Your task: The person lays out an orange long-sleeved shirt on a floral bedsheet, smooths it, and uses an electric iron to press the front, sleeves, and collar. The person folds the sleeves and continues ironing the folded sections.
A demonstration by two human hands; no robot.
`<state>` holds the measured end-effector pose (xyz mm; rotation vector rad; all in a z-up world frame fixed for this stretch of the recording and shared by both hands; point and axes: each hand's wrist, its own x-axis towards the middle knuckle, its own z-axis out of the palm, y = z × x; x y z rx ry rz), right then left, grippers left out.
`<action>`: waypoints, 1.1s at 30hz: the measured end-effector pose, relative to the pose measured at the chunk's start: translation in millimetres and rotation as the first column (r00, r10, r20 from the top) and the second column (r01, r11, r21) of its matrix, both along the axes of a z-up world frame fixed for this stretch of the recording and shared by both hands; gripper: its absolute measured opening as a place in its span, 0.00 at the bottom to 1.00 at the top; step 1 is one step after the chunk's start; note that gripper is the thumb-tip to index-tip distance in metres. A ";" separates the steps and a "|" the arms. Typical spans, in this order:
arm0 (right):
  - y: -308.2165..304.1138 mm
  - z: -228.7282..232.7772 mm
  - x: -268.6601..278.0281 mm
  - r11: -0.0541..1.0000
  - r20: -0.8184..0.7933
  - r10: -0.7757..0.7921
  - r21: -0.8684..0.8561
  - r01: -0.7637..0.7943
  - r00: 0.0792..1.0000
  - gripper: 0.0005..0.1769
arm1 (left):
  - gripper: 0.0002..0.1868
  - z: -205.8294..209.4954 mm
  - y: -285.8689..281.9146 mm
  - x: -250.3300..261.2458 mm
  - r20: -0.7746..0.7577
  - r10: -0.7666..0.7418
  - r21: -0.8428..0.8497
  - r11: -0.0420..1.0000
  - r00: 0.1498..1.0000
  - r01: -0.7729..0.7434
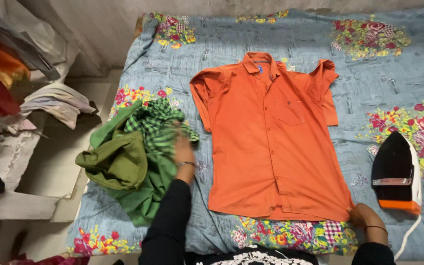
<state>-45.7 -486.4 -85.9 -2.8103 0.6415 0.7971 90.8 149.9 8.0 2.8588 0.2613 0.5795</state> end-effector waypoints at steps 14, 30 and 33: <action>0.3 17.6 -0.7 0.995 0.079 0.079 0.062 -0.084 0.994 0.31 | 0.26 -13.8 174.5 -56.8 -0.047 0.150 0.193 0.971 0.988 -0.138; 53.9 58.8 -28.4 0.983 0.216 -0.118 -0.112 0.145 0.969 0.27 | 0.37 74.9 67.5 -153.3 -0.269 0.054 -0.022 0.998 0.962 -0.063; 85.6 72.3 -27.1 0.957 0.438 -0.025 -0.251 0.149 0.899 0.24 | 0.35 87.5 27.2 -164.3 -0.301 0.056 -0.049 0.996 0.952 -0.075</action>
